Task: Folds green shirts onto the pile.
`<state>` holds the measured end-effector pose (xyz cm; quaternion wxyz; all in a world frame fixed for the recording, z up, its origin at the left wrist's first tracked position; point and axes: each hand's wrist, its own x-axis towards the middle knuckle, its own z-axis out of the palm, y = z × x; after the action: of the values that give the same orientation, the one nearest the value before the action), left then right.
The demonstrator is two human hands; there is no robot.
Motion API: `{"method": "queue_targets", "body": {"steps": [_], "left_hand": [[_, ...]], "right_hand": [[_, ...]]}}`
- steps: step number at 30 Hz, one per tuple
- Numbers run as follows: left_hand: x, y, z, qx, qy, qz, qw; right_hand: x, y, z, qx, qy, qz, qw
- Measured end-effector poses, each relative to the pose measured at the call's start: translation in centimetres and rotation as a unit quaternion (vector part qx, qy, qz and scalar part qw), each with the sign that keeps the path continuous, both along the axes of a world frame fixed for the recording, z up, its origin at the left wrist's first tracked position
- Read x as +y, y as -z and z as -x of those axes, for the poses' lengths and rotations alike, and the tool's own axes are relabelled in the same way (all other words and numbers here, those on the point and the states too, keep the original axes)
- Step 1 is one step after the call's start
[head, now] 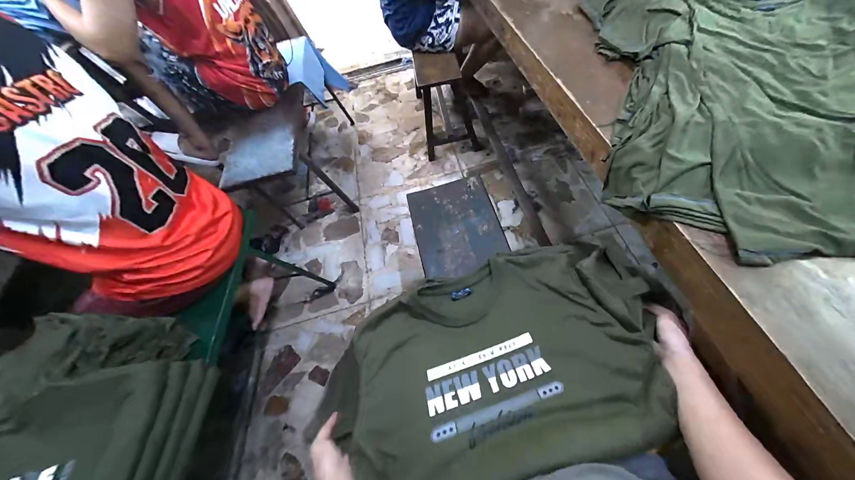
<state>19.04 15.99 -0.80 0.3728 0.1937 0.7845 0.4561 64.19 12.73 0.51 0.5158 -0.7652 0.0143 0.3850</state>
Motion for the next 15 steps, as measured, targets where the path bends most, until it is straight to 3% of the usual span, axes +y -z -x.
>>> {"method": "queue_targets", "body": {"steps": [2,5,7,8,10,12,13,15], "left_hand": [[-0.5,0.1,1.1,-0.015,-0.068,0.002,0.998],[-1.5,2.3,1.8,-0.071,-0.121,0.014,0.990],[-2.3,3.2,2.7,0.000,-0.124,-0.041,0.991],[-2.1,2.5,3.1,0.047,-0.104,-0.099,0.989],[-1.0,-1.4,2.2,0.120,0.004,-0.165,0.979],[1.3,-4.6,0.1,0.161,0.162,-0.172,0.958],[3.0,-4.6,-0.7,0.174,0.245,-0.159,0.941],[6.0,-1.8,-1.7,0.159,0.353,-0.093,0.917]], "right_hand": [[-1.0,1.2,-0.3,0.007,0.025,-0.001,1.000],[-1.2,3.4,-1.2,-0.053,-0.036,0.027,0.998],[-2.0,1.6,-1.1,-0.138,-0.184,0.029,0.973],[-2.3,0.1,-0.8,-0.200,-0.269,0.028,0.942],[-2.9,-2.9,0.7,-0.353,-0.383,0.015,0.853],[-1.9,-4.5,2.7,-0.464,-0.445,-0.048,0.765],[-0.7,-4.6,3.2,-0.460,-0.480,-0.054,0.745],[2.3,-2.9,2.0,-0.312,-0.534,0.036,0.785]]}}
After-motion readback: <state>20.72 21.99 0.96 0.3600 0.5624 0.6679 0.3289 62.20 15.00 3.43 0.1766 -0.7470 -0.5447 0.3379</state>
